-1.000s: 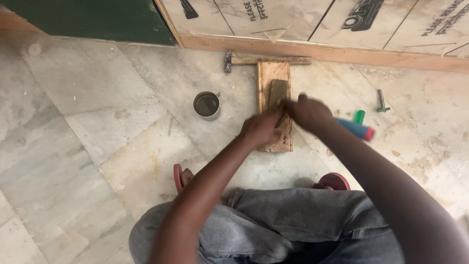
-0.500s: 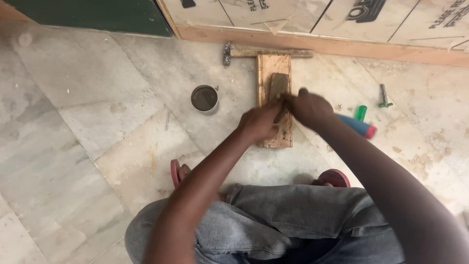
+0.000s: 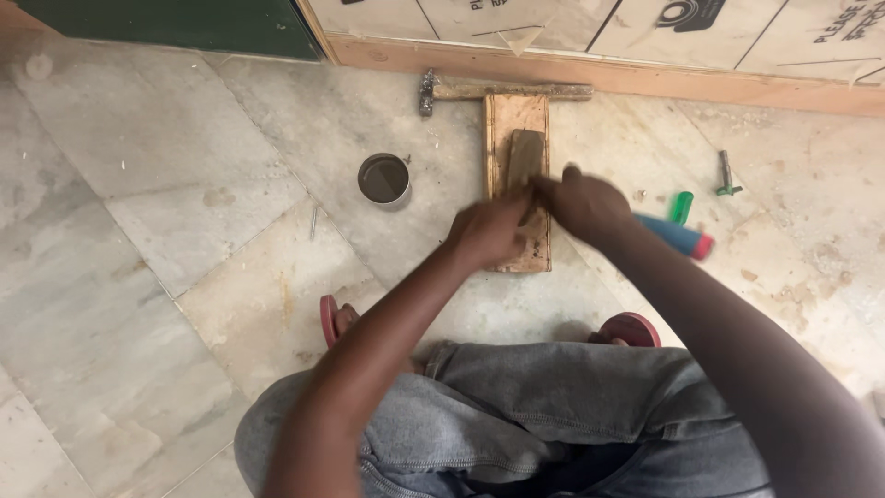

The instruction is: The person sits on the floor and sharpens a metal chisel on a rectangular sharpening stone. They repeatedly rub the chisel blade against the stone and periodically dip their fingers into a small metal cup to apply water to the stone surface.

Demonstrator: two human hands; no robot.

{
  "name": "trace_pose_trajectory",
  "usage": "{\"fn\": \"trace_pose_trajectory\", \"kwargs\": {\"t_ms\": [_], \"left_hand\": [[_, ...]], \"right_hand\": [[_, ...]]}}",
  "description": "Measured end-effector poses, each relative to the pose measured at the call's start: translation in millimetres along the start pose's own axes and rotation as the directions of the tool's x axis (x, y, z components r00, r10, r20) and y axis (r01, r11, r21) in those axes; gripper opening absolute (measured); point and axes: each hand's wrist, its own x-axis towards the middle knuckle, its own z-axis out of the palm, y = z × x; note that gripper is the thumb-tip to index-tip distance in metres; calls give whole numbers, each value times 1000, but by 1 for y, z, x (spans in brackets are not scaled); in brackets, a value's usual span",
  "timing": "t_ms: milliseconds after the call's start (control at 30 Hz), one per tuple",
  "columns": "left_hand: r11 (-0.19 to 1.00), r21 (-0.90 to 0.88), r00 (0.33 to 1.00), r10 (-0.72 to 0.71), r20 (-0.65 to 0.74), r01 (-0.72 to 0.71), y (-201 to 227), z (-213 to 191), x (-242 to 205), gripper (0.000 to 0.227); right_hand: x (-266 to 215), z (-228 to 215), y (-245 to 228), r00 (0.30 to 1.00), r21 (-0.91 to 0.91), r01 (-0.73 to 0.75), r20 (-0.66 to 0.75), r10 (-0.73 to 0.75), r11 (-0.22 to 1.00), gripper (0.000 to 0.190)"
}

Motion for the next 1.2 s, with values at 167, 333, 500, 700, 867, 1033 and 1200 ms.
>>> {"fn": "trace_pose_trajectory", "kwargs": {"t_ms": [167,333,500,700,867,1033,1200], "left_hand": [[947,93,936,318,-149,-307,-6,23,-23,95],[998,37,981,50,-185,-44,-10,-16,44,88],[995,-56,996,86,-34,-88,-8,2,4,87],[999,-25,999,35,-1,-35,-5,1,-12,97],[996,11,982,92,-167,-91,-3,-17,26,88],[952,90,949,299,-99,-291,-6,15,-27,91],[994,66,996,89,-23,-87,-15,12,7,99]], "right_hand": [[-24,19,-2,998,-52,52,-20,-53,997,47],[32,-20,9,989,-8,-58,-140,56,998,37],[0,-2,3,999,-27,37,10,-37,999,39],[-12,7,-3,999,-46,23,42,-21,999,42],[25,-18,8,997,-9,-36,-66,36,999,39],[-20,22,2,996,-10,89,-31,-90,996,45],[6,18,6,997,-47,20,-76,-23,999,44]]}}
